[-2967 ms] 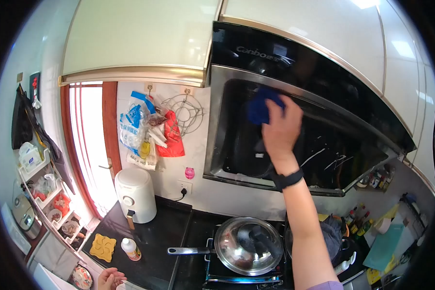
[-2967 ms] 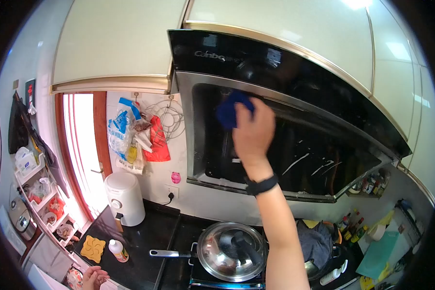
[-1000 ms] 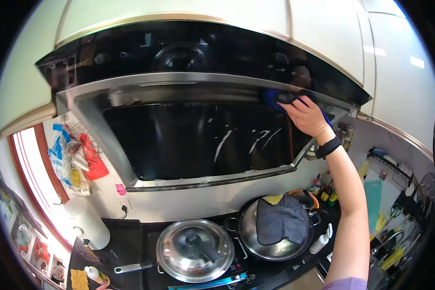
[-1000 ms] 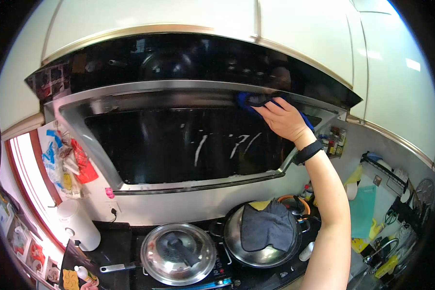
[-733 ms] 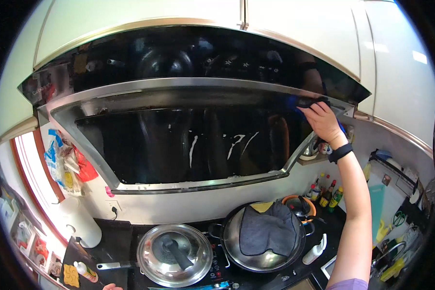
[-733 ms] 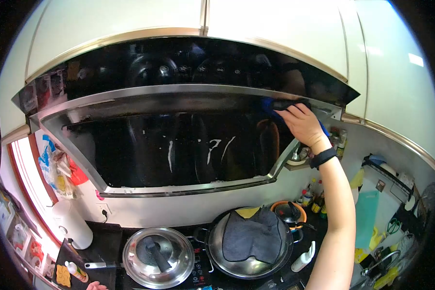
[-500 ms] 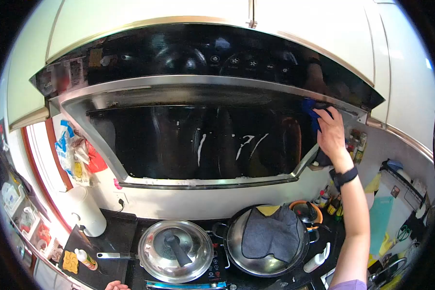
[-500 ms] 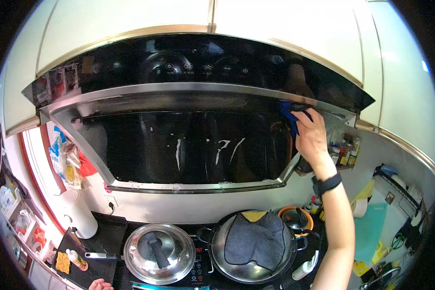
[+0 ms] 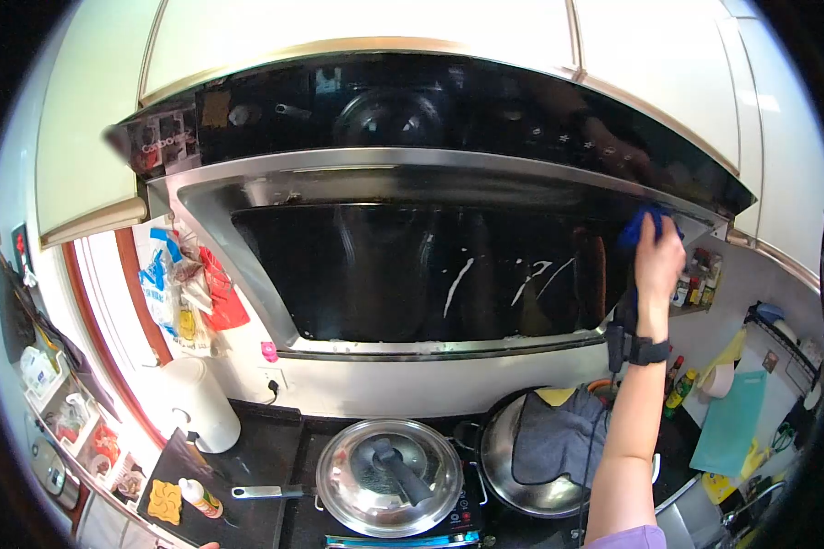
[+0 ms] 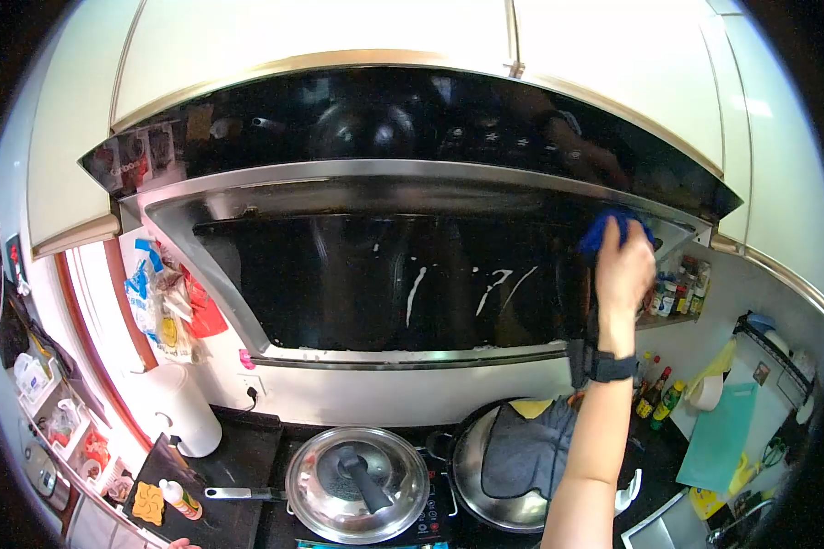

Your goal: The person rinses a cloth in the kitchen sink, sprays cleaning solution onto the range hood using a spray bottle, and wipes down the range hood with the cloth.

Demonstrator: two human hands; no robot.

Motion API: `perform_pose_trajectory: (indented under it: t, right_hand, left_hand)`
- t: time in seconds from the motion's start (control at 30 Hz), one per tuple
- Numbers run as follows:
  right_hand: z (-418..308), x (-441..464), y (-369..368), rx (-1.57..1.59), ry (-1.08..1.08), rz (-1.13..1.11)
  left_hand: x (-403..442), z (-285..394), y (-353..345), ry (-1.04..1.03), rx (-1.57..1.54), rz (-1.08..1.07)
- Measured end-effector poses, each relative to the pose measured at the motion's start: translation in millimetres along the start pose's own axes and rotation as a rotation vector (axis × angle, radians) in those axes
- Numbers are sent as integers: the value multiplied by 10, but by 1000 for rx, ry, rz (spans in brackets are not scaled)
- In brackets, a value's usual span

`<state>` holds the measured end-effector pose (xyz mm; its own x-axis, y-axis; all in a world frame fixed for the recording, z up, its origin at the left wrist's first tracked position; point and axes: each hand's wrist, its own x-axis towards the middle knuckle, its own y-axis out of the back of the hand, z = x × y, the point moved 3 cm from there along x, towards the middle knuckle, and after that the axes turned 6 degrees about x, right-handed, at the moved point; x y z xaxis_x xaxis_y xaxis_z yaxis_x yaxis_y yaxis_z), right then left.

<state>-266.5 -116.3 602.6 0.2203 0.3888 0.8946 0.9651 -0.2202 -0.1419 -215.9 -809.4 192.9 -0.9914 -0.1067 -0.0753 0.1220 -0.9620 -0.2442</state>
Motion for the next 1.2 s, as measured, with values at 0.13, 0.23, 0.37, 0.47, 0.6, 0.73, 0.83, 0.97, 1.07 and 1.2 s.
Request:
perform_pose_trajectory:
  t: [0.13, 0.23, 0.37, 0.47, 0.6, 0.73, 0.83, 0.97, 1.07, 1.2]
  right_hand:
    - [-561, -151, -470, -182, 354, -49]
    - [-711, -187, -588, -143, 370, -98]
    - [-1686, -553, -659, -150, 556, -526]
    - [-2615, -955, -728, 106, 401, -692]
    - [-3443, -1425, -881, 248, 578, -687]
    - [-3736, -1642, -875, 362, 746, -522]
    - [-3465, -1377, -809, 371, 761, -924]
    - [-2559, -949, -661, 182, 760, -774]
    - [-1390, -711, -612, 155, 997, -222]
    - [-141, -398, -641, 99, 797, -36]
  left_hand:
    - [197, 67, 271, 20, 43, 14]
    - [362, 68, 407, 41, 30, 1]
    - [673, 83, 520, 91, 27, -66]
    - [850, 118, 513, 53, 40, -93]
    - [925, 68, 505, 33, -19, -136]
    - [878, 4, 542, 76, -11, -83]
    - [844, -10, 564, 85, -17, -76]
    - [802, 2, 445, 66, 1, -101]
    - [786, 5, 302, 52, 11, -101]
    - [758, -51, 77, 24, 27, -106]
